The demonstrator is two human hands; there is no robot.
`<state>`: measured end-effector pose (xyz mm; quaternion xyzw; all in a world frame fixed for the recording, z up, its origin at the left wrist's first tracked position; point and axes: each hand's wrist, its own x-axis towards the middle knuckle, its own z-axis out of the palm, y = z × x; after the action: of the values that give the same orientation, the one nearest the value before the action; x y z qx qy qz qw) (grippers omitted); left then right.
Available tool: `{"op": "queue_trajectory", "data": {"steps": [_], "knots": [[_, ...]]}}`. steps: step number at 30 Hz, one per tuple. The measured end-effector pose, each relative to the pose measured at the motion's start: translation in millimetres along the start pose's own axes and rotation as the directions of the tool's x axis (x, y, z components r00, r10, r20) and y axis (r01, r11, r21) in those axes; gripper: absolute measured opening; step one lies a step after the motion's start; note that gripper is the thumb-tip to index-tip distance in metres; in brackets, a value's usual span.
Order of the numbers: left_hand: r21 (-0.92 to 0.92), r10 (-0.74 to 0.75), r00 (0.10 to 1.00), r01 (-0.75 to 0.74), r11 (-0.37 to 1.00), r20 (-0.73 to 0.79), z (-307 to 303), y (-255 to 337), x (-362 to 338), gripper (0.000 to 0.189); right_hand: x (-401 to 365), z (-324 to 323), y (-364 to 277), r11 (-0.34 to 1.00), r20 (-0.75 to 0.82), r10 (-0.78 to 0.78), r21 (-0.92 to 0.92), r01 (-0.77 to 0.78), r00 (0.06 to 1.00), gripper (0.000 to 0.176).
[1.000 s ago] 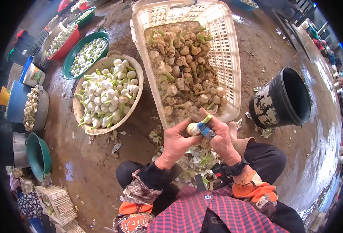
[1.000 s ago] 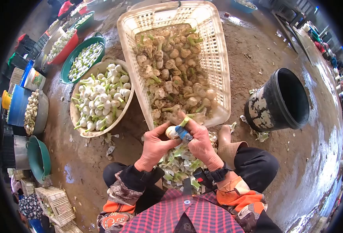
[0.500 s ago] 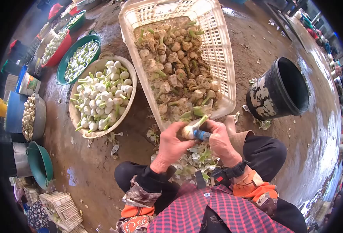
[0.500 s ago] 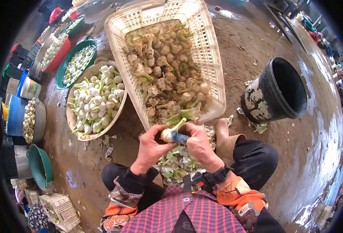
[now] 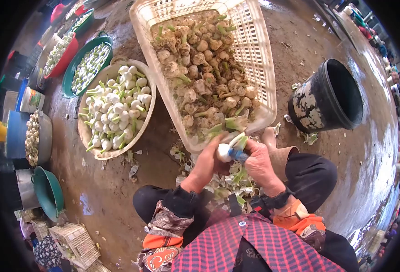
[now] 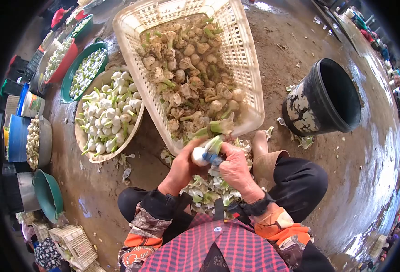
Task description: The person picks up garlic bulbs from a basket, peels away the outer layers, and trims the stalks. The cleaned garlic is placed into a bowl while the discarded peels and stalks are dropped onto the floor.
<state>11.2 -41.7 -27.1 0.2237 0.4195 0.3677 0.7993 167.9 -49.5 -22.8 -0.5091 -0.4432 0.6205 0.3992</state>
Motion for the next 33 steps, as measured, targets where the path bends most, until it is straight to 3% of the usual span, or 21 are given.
{"op": "queue_trajectory", "data": {"steps": [2, 4, 6, 7, 8, 9, 11, 12, 13, 14, 15, 16, 17, 18, 19, 22, 23, 26, 27, 30, 33], "knots": [[0.346, 0.101, 0.984, -0.045, 0.937, -0.144, 2.5, -3.2, 1.3, 0.051, 2.5, 0.1, 10.5, 0.898, -0.117, -0.316, -0.357, 0.257, 0.941, 0.018], [0.160, 0.105, 0.986, -0.084, 0.984, -0.126, -0.8, -11.3, 0.1, 0.054, 3.7, 7.6, 11.1, 0.745, -0.175, -0.523, -0.569, 0.348, 0.834, 0.016], [0.026, 0.134, 0.989, -0.132, 0.991, -0.063, 6.8, -22.7, -7.3, 0.058, 0.0, 17.2, 15.9, 0.728, -0.166, -0.551, -0.574, 0.374, 0.818, 0.018], [0.034, 0.277, 0.960, -0.276, 0.961, -0.034, 1.8, -32.4, -3.0, 0.051, -5.0, 21.6, 19.2, 0.832, -0.175, -0.445, -0.445, 0.332, 0.878, 0.017], [0.007, 0.228, 0.964, -0.230, 0.973, -0.139, -4.3, -33.1, 2.0, 0.045, -9.6, 26.2, 21.0, 0.912, -0.162, -0.331, -0.308, 0.271, 0.930, 0.016], [-0.029, 0.174, 0.953, -0.187, 0.982, -0.246, -9.7, -27.2, 6.5, 0.040, -9.9, 32.5, 29.2, 0.995, -0.136, -0.103, -0.011, 0.103, 0.985, 0.017], [-0.192, 0.124, 0.898, -0.223, 0.956, -0.423, -21.4, -29.2, 19.2, 0.029, -5.9, 28.6, 20.8, 0.938, -0.123, 0.061, 0.347, -0.015, 0.990, 0.016], [-0.233, 0.176, 0.920, -0.268, 0.935, -0.350, -19.7, -20.0, 14.2, 0.030, 0.4, 23.8, 16.3, 0.856, -0.092, 0.139, 0.511, -0.074, 0.986, 0.016], [-0.275, 0.230, 0.933, -0.306, 0.911, -0.275, -15.3, -5.7, 4.6, 0.031, 12.0, 6.8, 20.8, 0.705, -0.214, 0.303, 0.706, -0.068, 0.929, 0.017], [-0.321, 0.284, 0.938, -0.337, 0.885, -0.201, -15.8, 2.9, -1.4, 0.033, 19.3, -15.5, 15.2, 0.735, -0.237, 0.243, 0.677, -0.019, 0.941, 0.019], [-0.252, 0.319, 0.934, -0.352, 0.902, -0.163, -22.1, 5.0, -0.8, 0.041, 23.9, -36.6, 28.8, 0.960, -0.239, 0.109, 0.277, -0.040, 0.965, 0.021], [-0.250, 0.301, 0.931, -0.348, 0.904, -0.208, -18.6, 6.1, -0.6, 0.041, 27.0, -43.8, 34.1, 0.983, -0.178, -0.015, -0.184, -0.018, 0.984, 0.025], [-0.249, 0.284, 0.926, -0.344, 0.905, -0.249, -9.3, 7.3, 0.4, 0.042, 18.0, -42.3, 43.2, 0.717, -0.043, -0.262, -0.678, 0.164, 0.964, 0.029], [-0.246, 0.268, 0.920, -0.340, 0.907, -0.285, -3.6, 8.4, 1.9, 0.042, 8.9, -33.7, 40.8, 0.202, 0.199, -0.396, -0.934, 0.296, 0.897, 0.033], [-0.222, 0.259, 0.920, -0.329, 0.918, -0.293, -4.4, 5.9, 1.5, 0.043, 6.5, -26.7, 28.3, 0.300, 0.238, -0.436, -0.871, 0.390, 0.868, 0.038], [-0.065, 0.348, 0.856, -0.400, 0.914, -0.381, -10.6, -7.6, 9.4, 0.042, -0.4, 3.9, -13.9, 0.766, 0.182, -0.339, -0.517, 0.383, 0.923, 0.041], [0.035, 0.377, 0.820, -0.402, 0.915, -0.431, -7.1, -8.8, 11.5, 0.038, 2.4, 14.5, -8.9, 0.656, 0.179, -0.504, -0.558, 0.509, 0.845, 0.037], [0.378, 0.581, 0.726, -0.454, 0.807, -0.368, -5.5, -19.9, 12.9, 0.037, 2.8, 36.4, -9.7, 0.427, 0.196, -0.497, -0.793, 0.434, 0.845, 0.027], [0.359, 0.584, 0.726, -0.469, 0.807, -0.364, -6.7, -18.9, 11.7, 0.035, 3.4, 41.1, -5.8, 0.402, 0.196, -0.535, -0.797, 0.451, 0.822, 0.018], [0.463, 0.602, 0.723, -0.428, 0.776, -0.339, -13.0, -22.5, 10.0, 0.034, 2.0, 47.3, -6.5, 0.351, 0.206, -0.498, -0.840, 0.413, 0.842, 0.018], [0.337, 0.504, 0.782, -0.393, 0.855, -0.366, -13.6, -24.8, 11.1, 0.036, 9.9, 44.4, -1.9, 0.368, 0.184, -0.520, -0.833, 0.413, 0.834, 0.014]]}}
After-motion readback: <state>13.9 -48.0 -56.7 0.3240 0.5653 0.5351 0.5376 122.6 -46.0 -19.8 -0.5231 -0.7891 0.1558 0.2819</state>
